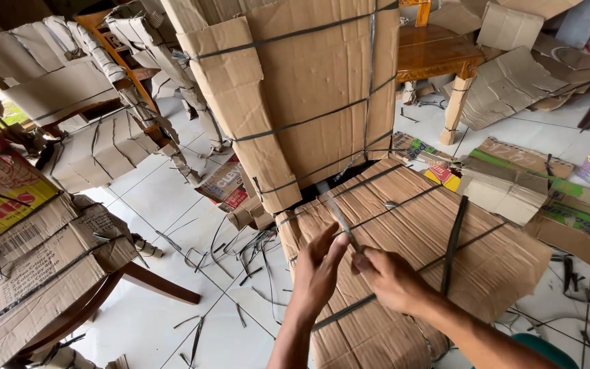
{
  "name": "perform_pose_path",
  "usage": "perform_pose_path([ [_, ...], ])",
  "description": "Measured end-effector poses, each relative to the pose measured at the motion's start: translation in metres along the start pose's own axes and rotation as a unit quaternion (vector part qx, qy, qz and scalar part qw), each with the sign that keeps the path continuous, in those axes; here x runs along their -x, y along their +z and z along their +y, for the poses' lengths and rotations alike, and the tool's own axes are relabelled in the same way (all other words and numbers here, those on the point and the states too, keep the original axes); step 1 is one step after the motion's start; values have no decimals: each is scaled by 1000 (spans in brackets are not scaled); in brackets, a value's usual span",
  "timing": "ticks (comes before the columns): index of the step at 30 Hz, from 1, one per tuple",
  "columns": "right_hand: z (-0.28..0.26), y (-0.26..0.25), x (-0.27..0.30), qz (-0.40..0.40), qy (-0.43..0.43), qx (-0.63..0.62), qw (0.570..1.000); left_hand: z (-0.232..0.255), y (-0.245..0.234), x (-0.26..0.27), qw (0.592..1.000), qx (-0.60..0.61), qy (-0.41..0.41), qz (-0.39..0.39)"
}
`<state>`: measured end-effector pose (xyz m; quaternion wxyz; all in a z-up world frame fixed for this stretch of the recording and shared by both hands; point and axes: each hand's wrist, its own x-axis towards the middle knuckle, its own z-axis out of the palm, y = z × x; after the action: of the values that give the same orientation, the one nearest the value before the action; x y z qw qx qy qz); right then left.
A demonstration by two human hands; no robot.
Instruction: Wrapping a wooden chair with cardboard and securing it with plastic straps for transport
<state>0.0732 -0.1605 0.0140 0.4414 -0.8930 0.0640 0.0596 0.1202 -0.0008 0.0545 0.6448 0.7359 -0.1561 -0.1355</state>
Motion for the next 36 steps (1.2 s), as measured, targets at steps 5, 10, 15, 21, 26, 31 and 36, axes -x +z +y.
perform_pose_path([
  [5, 13, 3, -40, -59, -6, 26, 998, -33, -3, -60, 998, 26, 34, 42],
  [10, -2, -23, -95, 13, -5, -111, 994, -60, -10, -101, 998, 6, 19, 63],
  [15, -4, -6, -161, 124, -33, -55, 990, -101, -13, -150, 971, -230, 24, 54],
  [21, 17, 15, -219, 77, 41, 25, 996, -73, -26, -156, 938, -309, -12, 155],
  [26, 37, 43, -272, 95, 48, -124, 987, -51, -31, -188, 917, -352, -22, 185],
  [31, -3, 12, -246, 81, 67, -36, 994, -68, -33, -222, 879, -438, -48, 184],
  [36, 16, 19, -263, 52, 74, -98, 991, -24, -22, -192, 889, -413, -39, 196],
])
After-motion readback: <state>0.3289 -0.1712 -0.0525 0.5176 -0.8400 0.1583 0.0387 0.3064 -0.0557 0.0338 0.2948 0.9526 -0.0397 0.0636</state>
